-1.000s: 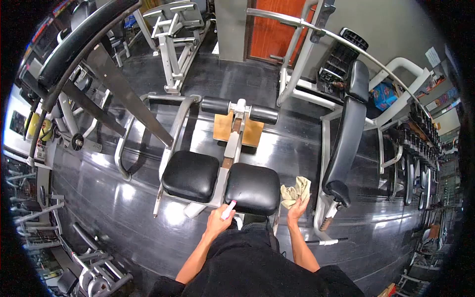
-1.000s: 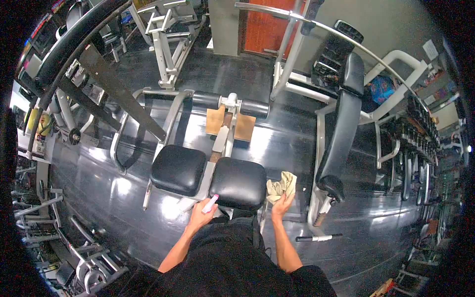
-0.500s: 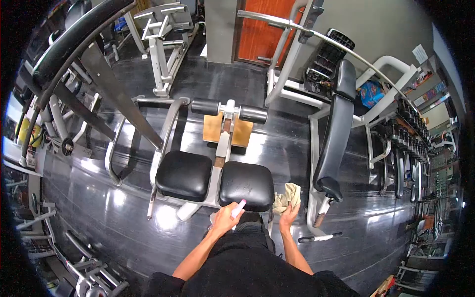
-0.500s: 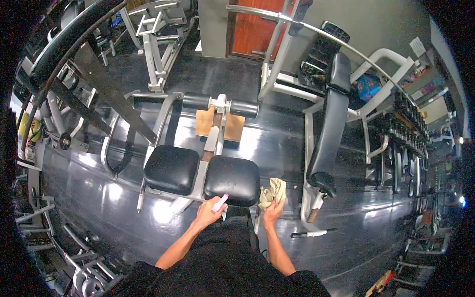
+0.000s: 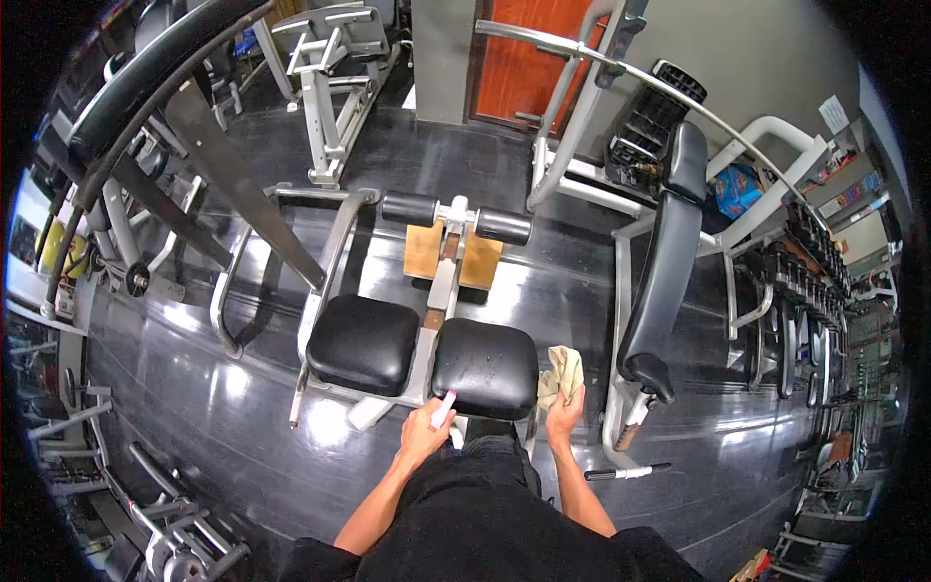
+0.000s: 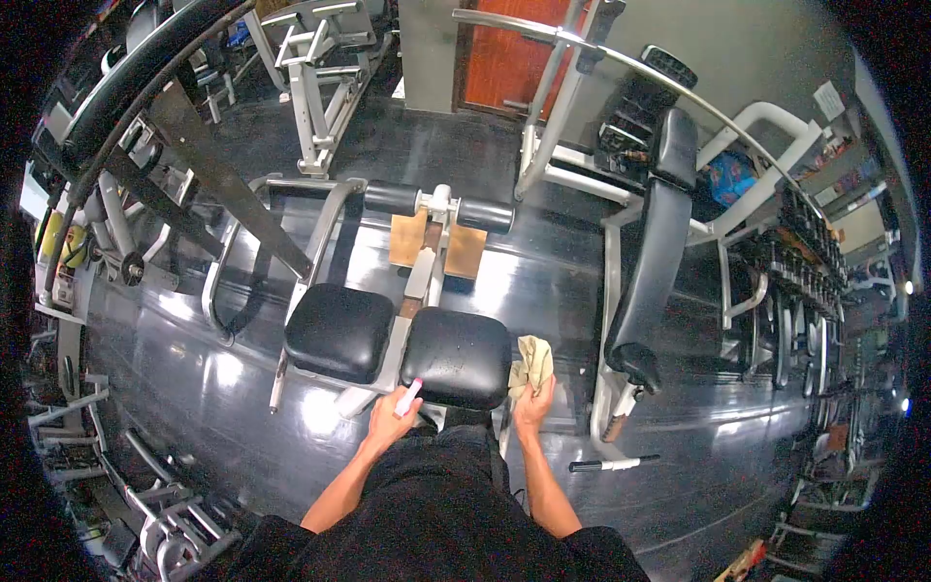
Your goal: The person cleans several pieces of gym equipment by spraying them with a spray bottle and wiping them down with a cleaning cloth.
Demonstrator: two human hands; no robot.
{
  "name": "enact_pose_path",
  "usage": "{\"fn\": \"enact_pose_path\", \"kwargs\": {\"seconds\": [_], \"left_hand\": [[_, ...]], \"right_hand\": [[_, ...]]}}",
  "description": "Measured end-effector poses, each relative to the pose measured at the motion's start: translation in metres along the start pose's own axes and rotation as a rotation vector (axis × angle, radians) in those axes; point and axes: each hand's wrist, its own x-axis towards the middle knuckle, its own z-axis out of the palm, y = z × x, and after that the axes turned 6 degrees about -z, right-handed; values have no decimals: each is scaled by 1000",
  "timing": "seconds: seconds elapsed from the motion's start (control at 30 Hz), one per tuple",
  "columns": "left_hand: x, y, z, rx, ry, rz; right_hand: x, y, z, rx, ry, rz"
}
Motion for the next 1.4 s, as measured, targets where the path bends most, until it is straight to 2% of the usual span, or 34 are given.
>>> {"fn": "enact_pose_path", "kwargs": {"seconds": [0.1,0.17,0.2,0.23,0.3,0.33,0.37,0.43,0.47,0.5,0.57,0.63,0.73,0.83,0.93,1.0,1.03,1.1,1.13,1.2,1.23,1.3,1.33,1.4], "left_hand": [[-2,-3,-1,-40,-15,3],[-2,-2,-1,-81,-26,25],[-3,0,-1,-66,-50,17],[-4,1,-1,-53,-74,10],[-6,2,1,-82,-70,12],[-8,4,0,-110,-69,14],[-9,4,0,-139,-67,15],[-11,0,2,-151,-38,22],[-13,-3,2,-165,-11,32],[-15,-5,2,-165,-4,26],[-17,-11,2,-198,27,16],[-17,-14,2,-186,41,5],[-22,-7,-3,-178,59,-19],[-22,1,-7,-193,73,-53],[-19,1,-4,-203,90,-75],[-17,3,-2,-200,105,-81],[-16,6,-3,-206,100,-74],[-13,10,-3,-210,93,-67],[-11,12,-4,-225,91,-48],[-7,18,-7,-243,89,-13],[-5,21,-9,-240,92,-15],[-5,24,-12,-263,95,2],[-4,24,-13,-263,85,-21],[-4,23,-16,-262,75,-34]], "right_hand": [[23,-26,12,46,-13,-39],[41,-28,23,84,-87,-111],[52,-34,26,67,-182,-70],[62,-34,31,70,-184,-68],[80,-26,41,-386,-713,-179],[85,-18,48,-320,-793,-346],[85,-10,55,-317,-797,-347],[85,-6,64,-222,-660,-569],[88,-4,67,-182,-673,-479],[93,-3,73,-177,-680,-483],[107,-2,87,-136,-658,-245],[113,1,117,-225,-616,-210],[116,4,162,-246,-702,-308],[113,-16,196,-109,-906,-386],[107,-28,223,15,-966,-490],[106,-21,240,130,-1024,-652],[110,-21,238,137,-1028,-652],[134,-27,215,68,-1214,-511],[146,-46,194,-25,-1310,-313],[157,27,201,58,-1135,-614],[167,22,183,-3,-1203,-380],[176,38,166,178,-1216,-123],[178,35,167,181,-1220,-120],[188,25,166,117,-1388,38]]}}
